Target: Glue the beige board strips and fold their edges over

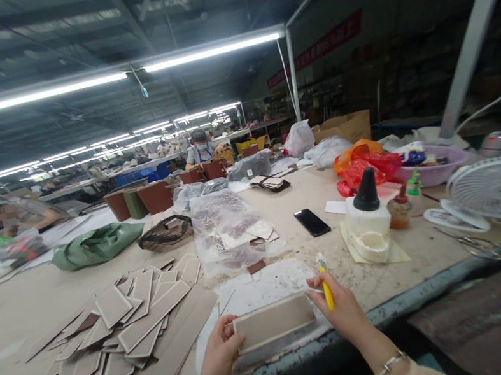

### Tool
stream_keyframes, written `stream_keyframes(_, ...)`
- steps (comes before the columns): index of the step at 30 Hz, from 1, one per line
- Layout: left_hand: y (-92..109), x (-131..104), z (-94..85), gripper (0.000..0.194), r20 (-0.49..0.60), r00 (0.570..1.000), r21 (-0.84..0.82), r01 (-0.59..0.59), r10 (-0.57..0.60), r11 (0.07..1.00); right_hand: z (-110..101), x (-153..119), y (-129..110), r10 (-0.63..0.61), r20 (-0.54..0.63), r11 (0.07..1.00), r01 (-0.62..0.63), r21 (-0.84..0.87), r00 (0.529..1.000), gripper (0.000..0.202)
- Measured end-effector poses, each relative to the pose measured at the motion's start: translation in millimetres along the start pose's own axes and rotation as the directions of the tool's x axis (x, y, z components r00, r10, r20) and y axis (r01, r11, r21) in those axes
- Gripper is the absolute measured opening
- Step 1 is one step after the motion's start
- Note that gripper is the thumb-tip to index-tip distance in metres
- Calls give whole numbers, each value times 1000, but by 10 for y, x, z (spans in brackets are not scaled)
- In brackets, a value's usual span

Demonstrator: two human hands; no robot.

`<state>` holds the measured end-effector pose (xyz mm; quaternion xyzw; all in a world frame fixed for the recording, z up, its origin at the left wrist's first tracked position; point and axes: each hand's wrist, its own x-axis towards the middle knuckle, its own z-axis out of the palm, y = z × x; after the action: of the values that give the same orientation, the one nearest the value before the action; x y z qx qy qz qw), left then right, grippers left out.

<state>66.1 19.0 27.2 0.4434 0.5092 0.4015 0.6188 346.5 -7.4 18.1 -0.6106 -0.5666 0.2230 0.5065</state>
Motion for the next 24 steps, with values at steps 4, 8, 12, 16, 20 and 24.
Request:
stream_keyframes(4, 134, -147, -60, 41, 54, 998, -168, -3, 12, 986, -47, -32, -200, 2, 63, 983, -13, 185, 998, 22)
stream_keyframes(8, 139, -169, -96, 41, 36, 998, -242, -33, 43, 970, -74, -86, -354, 57, 156, 907, -117, 406, 986, 28)
stream_keyframes(12, 124, -140, -111, 39, 64, 996, -296, -35, 56, 955, -75, -127, -422, 128, 196, 802, -217, 556, 972, 35)
stream_keyframes(16, 135, -127, -110, 39, 41, 998, -306, -33, 48, 951, -103, -135, -448, 133, 312, 777, -295, 557, 941, 35)
stream_keyframes(20, 135, -125, -95, 43, 0, 999, -292, -39, 41, 955, -119, -132, -425, 95, 364, 783, -295, 547, 927, 29)
stream_keyframes(24, 164, -126, -66, 45, -26, 999, -312, -51, 45, 949, -105, -131, -376, 62, 348, 843, -236, 484, 935, 27)
